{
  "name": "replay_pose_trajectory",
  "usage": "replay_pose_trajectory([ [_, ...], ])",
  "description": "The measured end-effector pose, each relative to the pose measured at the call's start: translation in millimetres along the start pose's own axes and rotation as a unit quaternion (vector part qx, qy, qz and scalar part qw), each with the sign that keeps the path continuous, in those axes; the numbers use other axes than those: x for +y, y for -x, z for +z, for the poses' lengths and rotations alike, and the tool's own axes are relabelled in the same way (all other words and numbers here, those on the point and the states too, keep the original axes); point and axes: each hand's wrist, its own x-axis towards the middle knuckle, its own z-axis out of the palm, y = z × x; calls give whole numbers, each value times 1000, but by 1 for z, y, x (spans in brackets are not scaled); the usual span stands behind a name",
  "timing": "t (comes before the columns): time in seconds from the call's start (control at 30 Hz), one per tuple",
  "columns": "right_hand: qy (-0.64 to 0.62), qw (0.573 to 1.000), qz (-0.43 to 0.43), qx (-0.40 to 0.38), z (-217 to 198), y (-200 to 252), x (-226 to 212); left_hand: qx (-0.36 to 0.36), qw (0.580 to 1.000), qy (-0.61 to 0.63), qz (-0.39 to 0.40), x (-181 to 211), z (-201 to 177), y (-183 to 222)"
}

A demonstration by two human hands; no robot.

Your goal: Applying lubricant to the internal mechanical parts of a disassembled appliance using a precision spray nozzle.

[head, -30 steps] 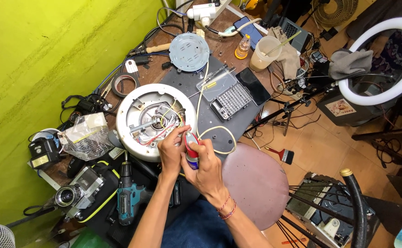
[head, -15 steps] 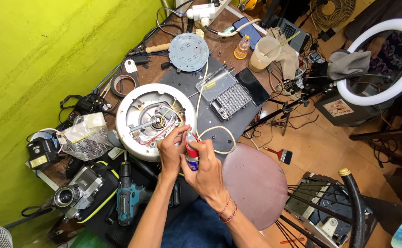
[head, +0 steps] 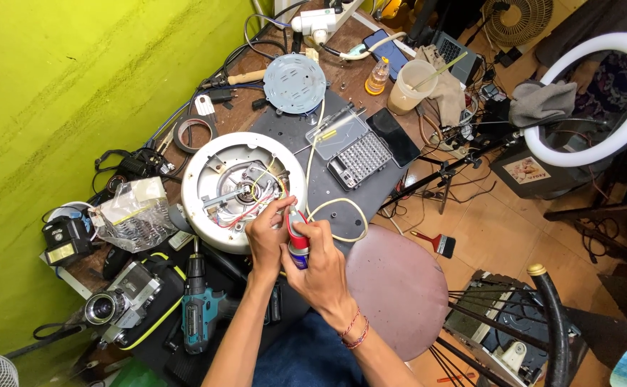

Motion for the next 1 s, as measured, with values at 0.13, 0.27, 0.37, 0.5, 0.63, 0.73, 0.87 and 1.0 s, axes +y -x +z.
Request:
replay_pose_trajectory([
  [0.13, 3, 1000, -2, 2, 0, 0, 0, 5, 1000, -13, 4, 0, 0, 1],
  [0.27, -6, 1000, 0, 3, 0, 0, 0, 5, 1000, -9, 1, 6, -2, 1],
  [0.37, -9, 1000, -8, 4, -1, -1, 0, 14, 1000, -16, 10, 7, -1, 1],
  [0.5, -8, 1000, -15, 7, 1, 3, 4, 33, 999, -22, 33, 3, 1, 2],
  [0.63, -15, 1000, -23, 8, -3, 4, 2, 54, 996, -43, 50, -10, 3, 7],
  [0.73, -27, 999, 2, -25, -8, 7, -7, 42, 992, -62, 102, -22, 5, 14],
  [0.87, -36, 999, 16, -24, -9, 9, -6, 44, 991, -61, 107, -20, 5, 13],
  [1.0, -35, 999, 0, -9, -6, 9, -3, 31, 992, -69, 103, -19, 5, 12],
])
